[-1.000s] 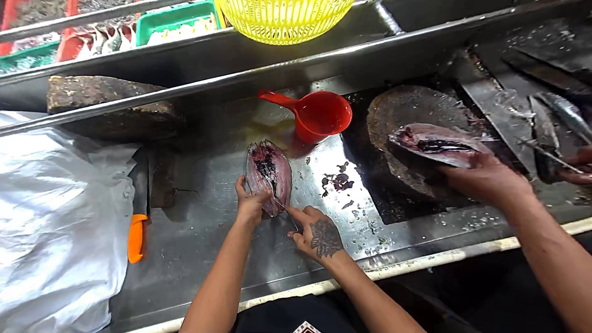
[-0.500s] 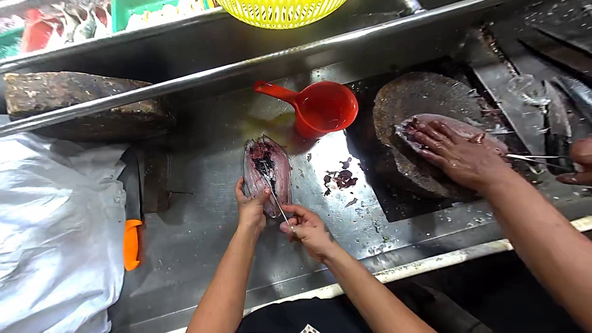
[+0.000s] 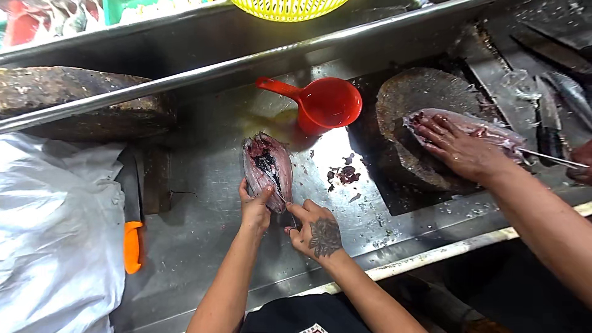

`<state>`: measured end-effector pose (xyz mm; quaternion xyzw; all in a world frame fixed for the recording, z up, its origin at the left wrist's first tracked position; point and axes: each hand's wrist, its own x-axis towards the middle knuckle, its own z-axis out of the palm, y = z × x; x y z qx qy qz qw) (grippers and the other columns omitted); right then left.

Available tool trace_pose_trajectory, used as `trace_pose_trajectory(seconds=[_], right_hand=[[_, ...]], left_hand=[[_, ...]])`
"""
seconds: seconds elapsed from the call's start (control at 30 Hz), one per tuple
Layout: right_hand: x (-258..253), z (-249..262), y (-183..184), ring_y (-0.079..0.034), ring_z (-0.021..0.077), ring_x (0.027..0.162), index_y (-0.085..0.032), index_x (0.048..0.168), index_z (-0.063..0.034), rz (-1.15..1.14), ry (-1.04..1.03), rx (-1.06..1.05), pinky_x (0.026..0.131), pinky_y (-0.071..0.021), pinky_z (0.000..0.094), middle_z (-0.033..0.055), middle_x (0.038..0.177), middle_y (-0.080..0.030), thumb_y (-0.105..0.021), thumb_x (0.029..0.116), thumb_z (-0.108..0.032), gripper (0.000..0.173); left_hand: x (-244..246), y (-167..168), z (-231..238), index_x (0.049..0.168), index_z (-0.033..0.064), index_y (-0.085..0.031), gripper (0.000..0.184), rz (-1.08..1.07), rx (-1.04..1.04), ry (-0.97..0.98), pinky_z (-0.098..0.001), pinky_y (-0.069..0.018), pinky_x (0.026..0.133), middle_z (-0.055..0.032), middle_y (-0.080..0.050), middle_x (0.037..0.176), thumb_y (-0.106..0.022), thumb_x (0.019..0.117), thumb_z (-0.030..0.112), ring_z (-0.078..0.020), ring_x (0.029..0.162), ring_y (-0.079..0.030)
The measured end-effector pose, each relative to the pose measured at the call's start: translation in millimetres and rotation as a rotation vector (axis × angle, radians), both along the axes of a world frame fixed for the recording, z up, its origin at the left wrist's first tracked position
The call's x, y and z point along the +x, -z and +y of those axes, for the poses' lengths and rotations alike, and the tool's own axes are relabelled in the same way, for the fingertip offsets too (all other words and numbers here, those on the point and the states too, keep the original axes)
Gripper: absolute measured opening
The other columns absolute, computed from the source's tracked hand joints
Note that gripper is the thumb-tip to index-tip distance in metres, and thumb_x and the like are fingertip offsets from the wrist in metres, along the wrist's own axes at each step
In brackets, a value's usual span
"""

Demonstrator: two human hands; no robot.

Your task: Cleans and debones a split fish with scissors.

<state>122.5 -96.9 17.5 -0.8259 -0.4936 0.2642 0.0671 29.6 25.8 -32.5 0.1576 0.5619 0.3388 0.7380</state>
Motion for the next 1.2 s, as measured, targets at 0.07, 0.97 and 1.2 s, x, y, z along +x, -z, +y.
trace_pose_trajectory(seconds=[0.07, 0.97, 1.2], right_hand=[[-1.7, 3.2, 3.1, -0.067, 0.0274, 0.094, -0.068, 0.135, -0.0280, 0.063, 0.009, -0.033, 0.080, -0.0545, 0.0473, 0.0103, 0.105, -0.068, -0.073, 0.0794, -0.027, 0.056], [-4.6, 34.8, 0.9, -0.059, 0.0110, 0.058, -0.059, 0.131, -0.0075, 1.728, 1.222, 0.306, 0.053, -0.0538, 0.0251, 0.0071, 0.083, -0.065, -0.054, 0.1043, -0.010, 0.028], [49.4, 22.6, 5.4, -0.064, 0.0123, 0.065, -0.055, 0.133, 0.0004, 0.964, 0.890, 0.613, 0.064, -0.0587, 0.0289, 0.0052, 0.081, -0.066, -0.067, 0.0890, 0.005, 0.046]], left_hand=[[1.6, 0.5, -0.5, 0.159, 0.0197, -0.019, 0.102, 0.013, 0.009, -0.006, -0.0549, -0.0615, 0.084, -0.0256, -0.051, 0.141, -0.073, 0.0808, -0.017, -0.0398, 0.111, -0.066], [-11.3, 3.0, 12.3, 0.153, 0.0036, -0.030, 0.083, 0.044, 0.092, 0.088, -0.0449, -0.0623, 0.086, -0.0254, -0.061, 0.127, -0.074, 0.0845, -0.011, -0.0314, 0.103, -0.070], [-31.2, 6.6, 13.1, 0.140, -0.0056, -0.046, 0.057, 0.077, 0.123, 0.158, -0.0427, -0.0629, 0.086, -0.0236, -0.067, 0.118, -0.072, 0.0883, -0.008, -0.0290, 0.099, -0.072]])
